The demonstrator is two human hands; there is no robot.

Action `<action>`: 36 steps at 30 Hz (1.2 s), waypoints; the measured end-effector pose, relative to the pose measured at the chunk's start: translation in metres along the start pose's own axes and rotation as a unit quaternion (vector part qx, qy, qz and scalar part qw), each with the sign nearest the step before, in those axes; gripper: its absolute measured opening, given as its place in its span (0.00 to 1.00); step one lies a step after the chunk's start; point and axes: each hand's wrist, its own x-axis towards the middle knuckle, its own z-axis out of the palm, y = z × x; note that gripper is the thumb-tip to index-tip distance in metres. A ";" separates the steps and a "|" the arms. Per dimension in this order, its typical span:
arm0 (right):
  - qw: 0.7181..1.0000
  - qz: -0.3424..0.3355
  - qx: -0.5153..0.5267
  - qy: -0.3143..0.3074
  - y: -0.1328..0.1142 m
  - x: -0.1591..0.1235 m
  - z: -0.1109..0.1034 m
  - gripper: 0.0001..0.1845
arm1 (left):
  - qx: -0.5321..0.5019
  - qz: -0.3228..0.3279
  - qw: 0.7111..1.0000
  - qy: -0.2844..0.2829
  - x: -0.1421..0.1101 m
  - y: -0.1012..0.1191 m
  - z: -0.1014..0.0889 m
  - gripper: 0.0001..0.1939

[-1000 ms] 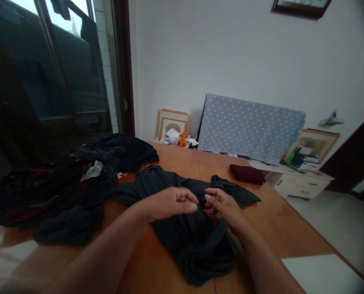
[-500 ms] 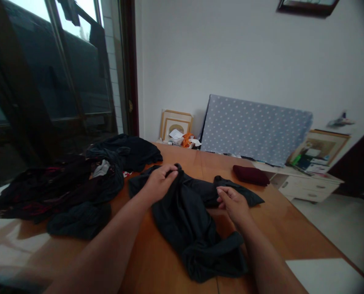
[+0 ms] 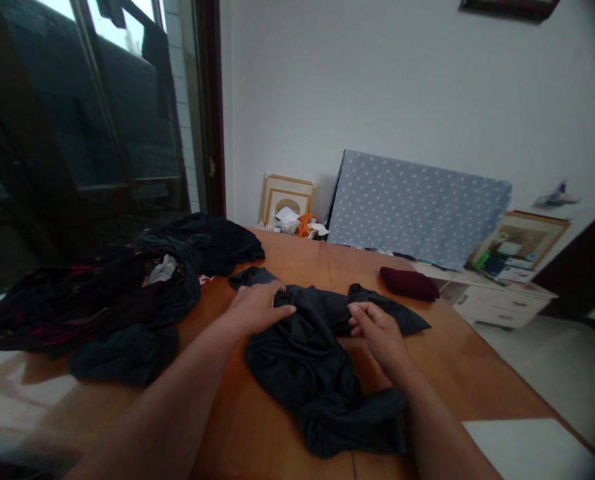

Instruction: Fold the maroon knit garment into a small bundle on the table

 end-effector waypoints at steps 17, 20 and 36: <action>0.996 -0.004 0.077 -0.049 0.002 -0.005 0.014 0.08 | -0.370 0.113 0.868 -0.313 -0.025 0.044 0.000 0.18; 0.974 0.046 0.218 0.032 0.002 0.002 0.002 0.06 | -0.320 -0.018 0.946 -0.039 -0.006 0.016 -0.003 0.16; 0.960 0.114 0.245 -0.072 0.002 0.001 -0.004 0.09 | -0.118 -0.170 0.978 0.028 0.026 -0.049 0.030 0.09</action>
